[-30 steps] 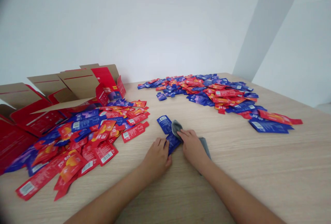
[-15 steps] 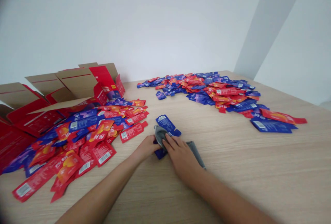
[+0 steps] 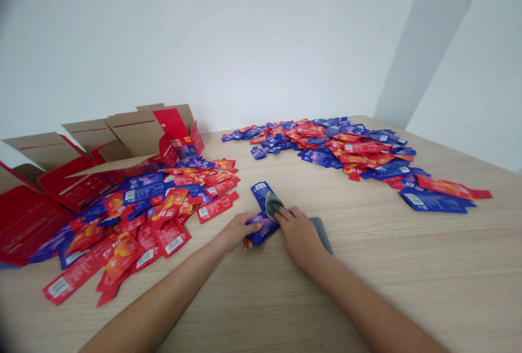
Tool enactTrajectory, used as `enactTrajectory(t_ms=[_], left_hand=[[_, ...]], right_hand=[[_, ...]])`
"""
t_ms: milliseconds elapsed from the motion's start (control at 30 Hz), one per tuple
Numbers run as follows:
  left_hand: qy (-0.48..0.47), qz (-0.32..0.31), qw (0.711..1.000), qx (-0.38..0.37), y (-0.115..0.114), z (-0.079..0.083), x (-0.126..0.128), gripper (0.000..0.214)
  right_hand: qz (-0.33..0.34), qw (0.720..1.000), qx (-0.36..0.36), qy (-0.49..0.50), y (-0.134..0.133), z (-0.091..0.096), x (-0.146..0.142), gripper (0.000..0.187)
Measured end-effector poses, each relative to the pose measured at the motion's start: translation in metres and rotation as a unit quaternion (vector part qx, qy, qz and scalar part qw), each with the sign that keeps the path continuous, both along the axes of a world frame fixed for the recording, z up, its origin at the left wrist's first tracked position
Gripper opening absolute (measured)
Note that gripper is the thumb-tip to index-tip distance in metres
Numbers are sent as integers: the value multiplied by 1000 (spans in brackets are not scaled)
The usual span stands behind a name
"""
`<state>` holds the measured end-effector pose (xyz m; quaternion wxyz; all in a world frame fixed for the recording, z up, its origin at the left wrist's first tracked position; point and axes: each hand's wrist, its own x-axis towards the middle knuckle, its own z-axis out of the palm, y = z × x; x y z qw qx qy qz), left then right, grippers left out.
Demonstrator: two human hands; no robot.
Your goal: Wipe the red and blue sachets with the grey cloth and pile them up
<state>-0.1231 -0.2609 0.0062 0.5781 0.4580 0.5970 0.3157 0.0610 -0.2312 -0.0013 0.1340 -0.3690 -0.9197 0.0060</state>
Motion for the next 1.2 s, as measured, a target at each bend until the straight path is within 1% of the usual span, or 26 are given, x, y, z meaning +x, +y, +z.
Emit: enactTrajectory(t_ms=[67, 100, 133, 167, 200, 267, 300, 333, 367, 433, 467, 500, 533, 567, 600, 667, 733, 800, 867, 900, 933, 1000, 1067, 1133, 1200], left_hand=[[-21, 18, 1000, 4, -4, 9, -16, 18], [-27, 40, 999, 17, -7, 16, -28, 17], [-33, 73, 996, 36, -10, 24, -42, 15], [-44, 122, 990, 63, -14, 32, -56, 12], [-60, 179, 978, 91, -17, 40, -71, 11], [-104, 303, 936, 148, -22, 53, -95, 10], [-124, 345, 916, 164, -22, 55, -102, 10], [-138, 369, 904, 168, -21, 55, -104, 10], [-143, 372, 904, 157, -19, 52, -101, 9], [-121, 329, 929, 119, -8, 39, -83, 7], [-88, 298, 945, 102, -1, 31, -69, 11], [-42, 266, 958, 99, 8, 22, -52, 20], [28, 232, 967, 104, 18, 14, -35, 27], [113, 196, 967, 120, 28, 7, -19, 32], [195, 156, 955, 158, 37, 2, -3, 38], [332, 96, 912, 220, 52, -5, 21, 51], [406, 30, 875, 262, 58, -8, 36, 58], [410, -77, 856, 305, 54, -9, 42, 50], [363, -191, 840, 357, 41, -7, 41, 39], [332, -231, 834, 376, 33, -6, 39, 35], [303, -259, 831, 389, 23, -5, 35, 34], [262, -284, 833, 397, 5, -1, 26, 37], [238, -297, 838, 390, -9, 2, 17, 42], [225, -298, 846, 381, -18, 3, 9, 46], [223, -290, 851, 377, -21, 2, 5, 47]], right_hand=[[7, 999, -11, 49, 5, -3, 7, 54], [6, 997, -17, 79, 7, -6, 10, 55], [2, 994, -24, 110, 9, -8, 13, 56], [-4, 990, -31, 139, 10, -11, 16, 56], [-10, 986, -37, 164, 10, -13, 17, 55], [-15, 979, -45, 198, 11, -16, 18, 54], [-14, 977, -47, 206, 11, -16, 17, 54], [-11, 976, -50, 213, 11, -16, 16, 53], [-10, 974, -54, 219, 12, -17, 14, 53], [-11, 969, -60, 241, 12, -17, 13, 54], [-11, 964, -63, 257, 12, -17, 13, 54], [-10, 960, -66, 274, 13, -17, 14, 53], [-10, 954, -67, 292, 13, -16, 16, 52], [-10, 948, -67, 309, 14, -16, 17, 50], [-12, 943, -67, 326, 15, -15, 19, 48], [-24, 932, -60, 357, 16, -13, 23, 45], [-31, 924, -50, 377, 18, -10, 26, 44], [-22, 925, -45, 377, 19, -8, 28, 44], [3, 931, -43, 361, 18, -7, 28, 45], [13, 936, -44, 348, 16, -6, 28, 45], [20, 942, -45, 331, 13, -6, 26, 46], [30, 959, -52, 277, 5, -4, 23, 47], [46, 975, -72, 203, -2, -2, 19, 50], [59, 985, -95, 132, -5, 1, 14, 55], [41, 990, -103, 82, -2, 2, 11, 60]])
